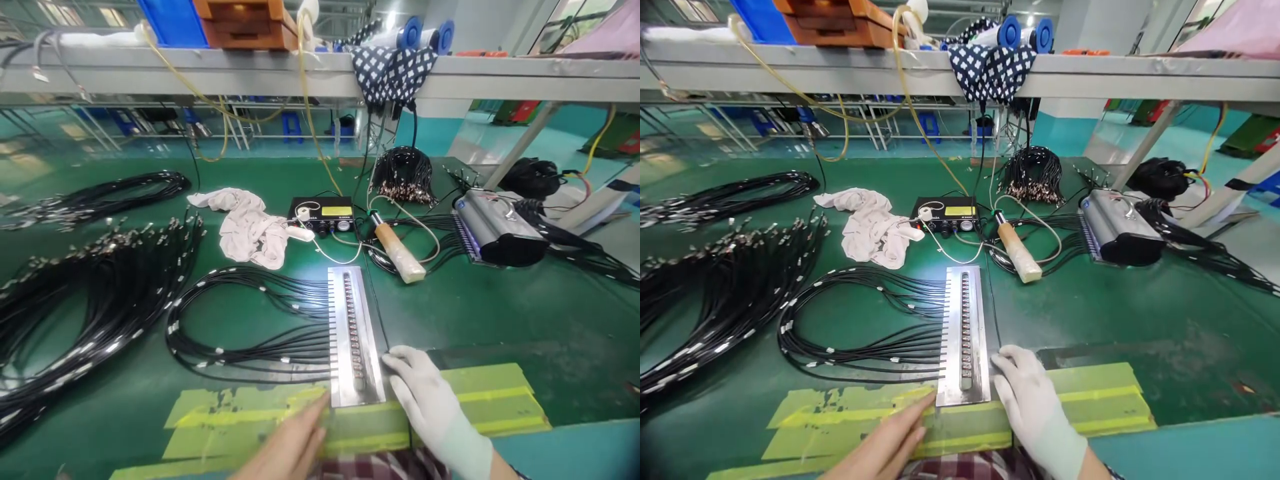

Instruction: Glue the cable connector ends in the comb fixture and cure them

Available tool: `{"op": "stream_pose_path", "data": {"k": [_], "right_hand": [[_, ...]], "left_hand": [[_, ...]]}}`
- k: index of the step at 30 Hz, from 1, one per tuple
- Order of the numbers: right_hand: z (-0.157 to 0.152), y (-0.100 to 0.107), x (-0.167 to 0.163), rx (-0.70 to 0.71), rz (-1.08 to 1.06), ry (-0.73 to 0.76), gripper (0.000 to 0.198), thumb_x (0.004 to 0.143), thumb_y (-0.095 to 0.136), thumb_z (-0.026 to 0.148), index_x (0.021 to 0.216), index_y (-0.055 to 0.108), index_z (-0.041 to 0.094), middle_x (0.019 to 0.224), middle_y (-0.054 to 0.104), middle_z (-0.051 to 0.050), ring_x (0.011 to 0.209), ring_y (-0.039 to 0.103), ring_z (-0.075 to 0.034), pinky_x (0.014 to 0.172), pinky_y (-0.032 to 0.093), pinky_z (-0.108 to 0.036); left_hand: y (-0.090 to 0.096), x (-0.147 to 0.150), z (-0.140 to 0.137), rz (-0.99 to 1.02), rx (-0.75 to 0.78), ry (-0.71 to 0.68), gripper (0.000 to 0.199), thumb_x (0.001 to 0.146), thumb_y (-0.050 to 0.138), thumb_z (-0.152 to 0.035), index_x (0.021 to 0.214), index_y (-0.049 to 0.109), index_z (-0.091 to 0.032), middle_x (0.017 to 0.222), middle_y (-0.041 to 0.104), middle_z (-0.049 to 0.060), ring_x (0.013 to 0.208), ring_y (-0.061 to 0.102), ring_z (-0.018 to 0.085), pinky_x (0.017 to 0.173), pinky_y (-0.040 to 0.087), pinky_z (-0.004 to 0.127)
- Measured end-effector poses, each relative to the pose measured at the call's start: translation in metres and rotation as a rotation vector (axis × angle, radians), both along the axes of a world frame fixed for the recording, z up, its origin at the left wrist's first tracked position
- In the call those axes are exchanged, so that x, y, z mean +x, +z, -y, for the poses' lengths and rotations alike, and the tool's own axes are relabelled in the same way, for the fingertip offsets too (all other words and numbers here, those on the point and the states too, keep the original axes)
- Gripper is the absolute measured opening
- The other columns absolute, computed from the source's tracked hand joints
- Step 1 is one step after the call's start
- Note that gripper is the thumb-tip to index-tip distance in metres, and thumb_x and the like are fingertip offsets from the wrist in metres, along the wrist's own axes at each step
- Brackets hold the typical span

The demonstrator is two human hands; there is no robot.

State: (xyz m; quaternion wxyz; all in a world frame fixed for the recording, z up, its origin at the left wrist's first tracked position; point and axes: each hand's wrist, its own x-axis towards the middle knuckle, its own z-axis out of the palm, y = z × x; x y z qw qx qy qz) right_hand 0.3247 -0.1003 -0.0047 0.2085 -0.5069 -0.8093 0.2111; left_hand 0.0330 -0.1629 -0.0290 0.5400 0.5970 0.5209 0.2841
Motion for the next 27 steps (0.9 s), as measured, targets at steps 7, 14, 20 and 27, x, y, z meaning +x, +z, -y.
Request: {"op": "stream_pose_path", "data": {"k": [7,14,20,27], "right_hand": [[0.013,-0.026,-0.022,-0.107,-0.117,-0.101,0.039,0.096,0.046,0.035,0.131,0.062,0.029,0.129,0.058,-0.013,0.120,0.055,-0.034,0.104,0.048,-0.060],[-0.011,-0.008,-0.023,-0.812,-1.026,-0.179,0.059,0.090,0.050,0.071,0.123,0.065,0.025,0.121,0.065,-0.015,0.101,0.068,-0.030,0.081,0.062,-0.046],[-0.024,0.014,-0.043,-0.918,-1.248,-0.183,0.045,0.076,0.083,0.044,0.110,0.068,0.019,0.086,0.073,-0.007,0.064,0.068,-0.017,0.047,0.052,-0.020],[-0.072,0.005,0.038,-1.114,-1.398,-0.350,0.032,0.076,0.074,0.030,0.106,0.075,0.019,0.098,0.077,-0.012,0.064,0.071,-0.023,0.044,0.055,-0.027]], "left_hand": [[-0.028,0.012,0.020,0.556,-0.443,0.098,0.053,0.089,0.064,-0.047,0.140,0.055,-0.035,0.120,0.064,0.009,0.071,0.060,0.011,0.065,0.047,0.026],[0.020,0.018,0.009,0.949,-0.572,0.214,0.056,0.078,0.077,-0.031,0.132,0.064,-0.034,0.152,0.046,0.010,0.091,0.065,0.015,0.076,0.049,0.026],[0.015,0.022,-0.002,1.007,-0.480,0.169,0.061,0.076,0.078,-0.030,0.135,0.062,-0.024,0.155,0.041,0.018,0.086,0.067,0.018,0.072,0.050,0.028],[0.000,-0.114,-0.001,1.079,-0.284,1.051,0.084,0.089,0.044,-0.072,0.145,0.040,-0.010,0.123,0.066,0.023,0.113,0.066,0.031,0.087,0.058,0.042]]}}
